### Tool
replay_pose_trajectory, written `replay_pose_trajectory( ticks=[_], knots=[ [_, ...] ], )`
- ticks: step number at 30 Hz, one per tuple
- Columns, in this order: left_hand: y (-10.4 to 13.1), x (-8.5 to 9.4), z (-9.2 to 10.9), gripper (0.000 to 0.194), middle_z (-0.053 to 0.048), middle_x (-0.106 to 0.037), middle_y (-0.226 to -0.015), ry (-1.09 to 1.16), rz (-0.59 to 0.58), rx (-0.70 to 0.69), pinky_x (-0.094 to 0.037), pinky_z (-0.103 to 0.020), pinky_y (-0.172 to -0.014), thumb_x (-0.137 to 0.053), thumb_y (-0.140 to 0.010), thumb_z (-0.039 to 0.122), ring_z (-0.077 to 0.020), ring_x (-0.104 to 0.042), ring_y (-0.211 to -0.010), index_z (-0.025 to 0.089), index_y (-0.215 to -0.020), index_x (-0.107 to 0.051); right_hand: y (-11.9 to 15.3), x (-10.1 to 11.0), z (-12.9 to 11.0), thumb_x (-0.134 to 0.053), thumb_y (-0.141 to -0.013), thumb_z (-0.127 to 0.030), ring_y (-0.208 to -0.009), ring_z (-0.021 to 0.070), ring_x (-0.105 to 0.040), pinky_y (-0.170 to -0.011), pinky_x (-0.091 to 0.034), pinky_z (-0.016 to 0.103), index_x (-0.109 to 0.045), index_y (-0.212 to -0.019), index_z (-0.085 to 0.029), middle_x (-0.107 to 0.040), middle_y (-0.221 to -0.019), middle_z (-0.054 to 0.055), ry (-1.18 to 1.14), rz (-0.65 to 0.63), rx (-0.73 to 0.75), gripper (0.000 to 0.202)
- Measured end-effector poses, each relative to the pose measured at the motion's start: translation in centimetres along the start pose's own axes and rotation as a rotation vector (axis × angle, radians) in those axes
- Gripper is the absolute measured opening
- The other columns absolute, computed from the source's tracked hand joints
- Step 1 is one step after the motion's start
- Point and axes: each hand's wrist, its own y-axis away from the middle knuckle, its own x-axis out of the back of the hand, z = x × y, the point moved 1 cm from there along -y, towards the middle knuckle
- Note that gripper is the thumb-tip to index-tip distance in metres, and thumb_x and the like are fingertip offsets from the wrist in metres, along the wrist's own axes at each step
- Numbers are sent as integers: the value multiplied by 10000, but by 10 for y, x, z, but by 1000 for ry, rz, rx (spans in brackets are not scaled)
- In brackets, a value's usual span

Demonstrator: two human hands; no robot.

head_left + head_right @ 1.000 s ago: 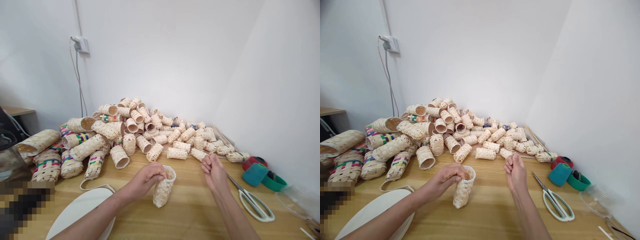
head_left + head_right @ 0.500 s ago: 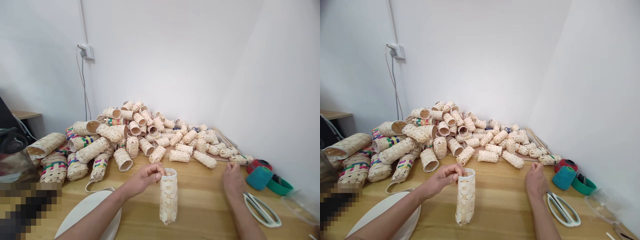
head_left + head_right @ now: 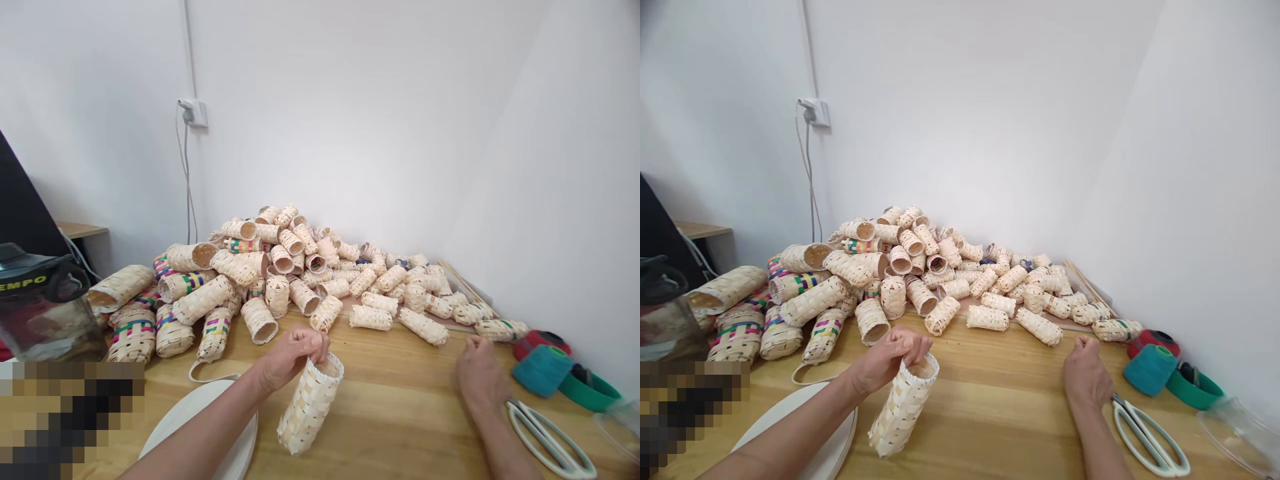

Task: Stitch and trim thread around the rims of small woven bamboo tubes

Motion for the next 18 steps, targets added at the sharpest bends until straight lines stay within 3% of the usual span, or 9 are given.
replay_pose_trajectory(
  ticks=[4, 9, 13, 16, 18],
  knots=[
    [1, -2, 2, 555, 48, -338, -464, -173, -63, 160, -155, -238, -474, -671, -662, 566, -63, -243, -463, 145, -421, -402, -9, 15, -13, -176, -950, -377, -739, 332, -648, -558, -426, 370, -516, -1143, -160, -666, -829, 171, 30, 55, 53, 448],
    [2, -7, 2, 385, -6, -557, -558, -233, -186, 267, -290, -209, -498, -692, -683, 480, -93, -447, -518, 109, -598, -632, -49, 82, -54, -165, -965, -370, -779, 305, -632, -603, -390, 356, -470, -1176, -144, -652, -883, 174, 34, 234, 186, 434],
    [3, -9, 0, 327, -4, -580, -598, -258, -221, 285, -332, -200, -536, -683, -708, 433, -93, -462, -550, 117, -637, -634, -72, 126, -101, -112, -979, -302, -878, 298, -599, -656, -365, 350, -406, -1242, -110, -627, -984, 176, 48, 333, 354, 439],
    [2, -7, -1, 326, 15, -553, -598, -287, -154, 268, -322, -197, -548, -656, -726, 435, -89, -435, -561, 129, -633, -591, -74, 128, -120, -298, -956, -283, -894, 220, -592, -686, -367, 281, -539, -1093, -191, -647, -995, 77, 99, 203, 598, 292],
    [-1, -5, -1, 335, 29, -523, -579, -327, -42, 255, -303, -198, -545, -633, -730, 452, -89, -407, -555, 137, -635, -572, -70, 122, -115, -424, -908, -280, -896, 181, -587, -686, -368, 241, -594, -960, -228, -655, -998, 24, 153, 79, 728, 186]
  ],
)
